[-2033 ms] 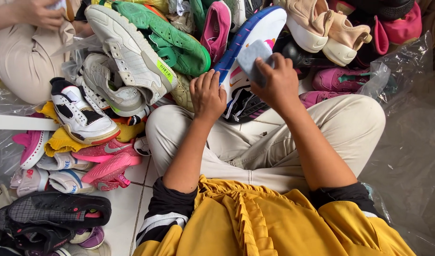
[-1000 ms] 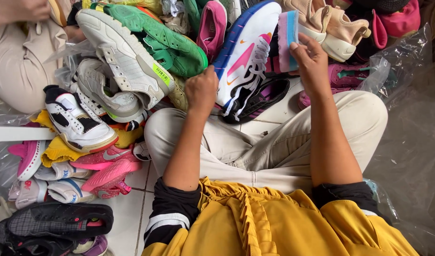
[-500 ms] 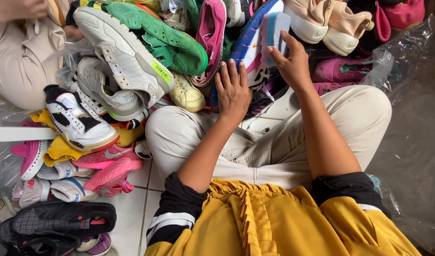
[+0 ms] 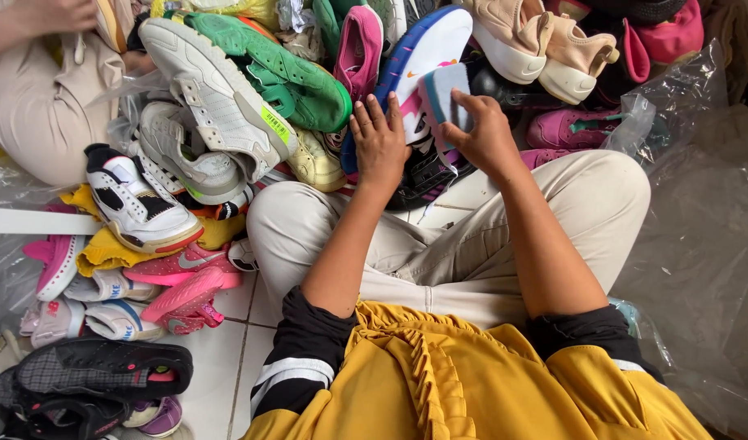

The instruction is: The person scrubs a white, blue, and pink sneaker with a blue sponge. They clean the upper, sides, and sole of the shoe while sitting on the floor surrounded by other shoes.

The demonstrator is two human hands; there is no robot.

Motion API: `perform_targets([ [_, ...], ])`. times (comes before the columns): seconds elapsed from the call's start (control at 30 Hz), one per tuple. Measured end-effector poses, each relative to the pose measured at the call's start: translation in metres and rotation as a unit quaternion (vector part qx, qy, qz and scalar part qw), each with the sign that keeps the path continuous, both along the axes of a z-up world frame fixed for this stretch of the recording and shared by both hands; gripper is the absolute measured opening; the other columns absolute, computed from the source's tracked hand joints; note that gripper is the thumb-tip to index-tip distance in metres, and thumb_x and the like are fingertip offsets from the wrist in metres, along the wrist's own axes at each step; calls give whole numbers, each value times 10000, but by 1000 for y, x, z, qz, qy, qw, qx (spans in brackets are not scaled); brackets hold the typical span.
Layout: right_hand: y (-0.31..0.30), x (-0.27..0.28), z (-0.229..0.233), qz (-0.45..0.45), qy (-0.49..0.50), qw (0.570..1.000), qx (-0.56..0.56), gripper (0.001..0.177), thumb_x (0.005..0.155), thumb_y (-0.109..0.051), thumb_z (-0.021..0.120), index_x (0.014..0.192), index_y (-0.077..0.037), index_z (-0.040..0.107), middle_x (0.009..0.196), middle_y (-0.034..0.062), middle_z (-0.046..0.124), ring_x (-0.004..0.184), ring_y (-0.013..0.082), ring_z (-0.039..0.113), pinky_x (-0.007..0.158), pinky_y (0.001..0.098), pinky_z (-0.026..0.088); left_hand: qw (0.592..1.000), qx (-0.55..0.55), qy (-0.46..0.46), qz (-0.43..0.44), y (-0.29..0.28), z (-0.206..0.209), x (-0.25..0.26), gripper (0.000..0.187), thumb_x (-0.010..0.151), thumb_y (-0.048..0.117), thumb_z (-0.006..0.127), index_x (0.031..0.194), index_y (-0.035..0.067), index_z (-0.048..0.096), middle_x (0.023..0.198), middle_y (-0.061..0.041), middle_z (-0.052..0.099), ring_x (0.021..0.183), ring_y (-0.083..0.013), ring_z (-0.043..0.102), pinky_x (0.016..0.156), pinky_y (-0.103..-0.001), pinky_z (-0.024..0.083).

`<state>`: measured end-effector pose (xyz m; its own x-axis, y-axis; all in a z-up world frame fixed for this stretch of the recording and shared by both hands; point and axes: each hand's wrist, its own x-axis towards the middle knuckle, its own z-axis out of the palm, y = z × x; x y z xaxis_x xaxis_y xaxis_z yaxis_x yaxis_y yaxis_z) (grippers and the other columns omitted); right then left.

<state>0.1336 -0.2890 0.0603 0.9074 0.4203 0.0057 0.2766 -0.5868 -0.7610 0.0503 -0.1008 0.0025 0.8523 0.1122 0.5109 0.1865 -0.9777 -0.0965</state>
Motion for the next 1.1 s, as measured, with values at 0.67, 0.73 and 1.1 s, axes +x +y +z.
perform_targets([
  [0.67, 18, -48, 69, 109, -49, 990, 69, 522, 796, -321, 804, 1261, -102, 719, 1180, 273, 660, 1073, 464, 652, 832, 538, 567, 791, -609, 56, -14, 56, -7, -43, 298, 1022, 224, 604, 1286, 256, 738, 1118, -89, 769, 1106, -387, 692, 941, -527, 560],
  [0.73, 4, -19, 56, 67, 23, 980, 188, 506, 828, -238, 784, 1271, -8, 701, 1147, 336, 667, 1068, 487, 653, 874, 547, 537, 778, -626, 56, -25, 60, -5, -43, 323, 1002, 176, 608, 1300, 204, 730, 1166, -161, 754, 1144, -429, 672, 969, -543, 550],
  [1.1, 9, 35, -16, -81, -136, 985, -68, 549, 1011, -417, 602, 1491, -159, 531, 1277, 287, 512, 1169, 480, 488, 864, 577, 481, 739, -669, 43, -67, 79, -6, -37, 363, 988, 227, 581, 1291, 68, 703, 1219, -38, 749, 1142, -141, 648, 1034, -303, 485],
])
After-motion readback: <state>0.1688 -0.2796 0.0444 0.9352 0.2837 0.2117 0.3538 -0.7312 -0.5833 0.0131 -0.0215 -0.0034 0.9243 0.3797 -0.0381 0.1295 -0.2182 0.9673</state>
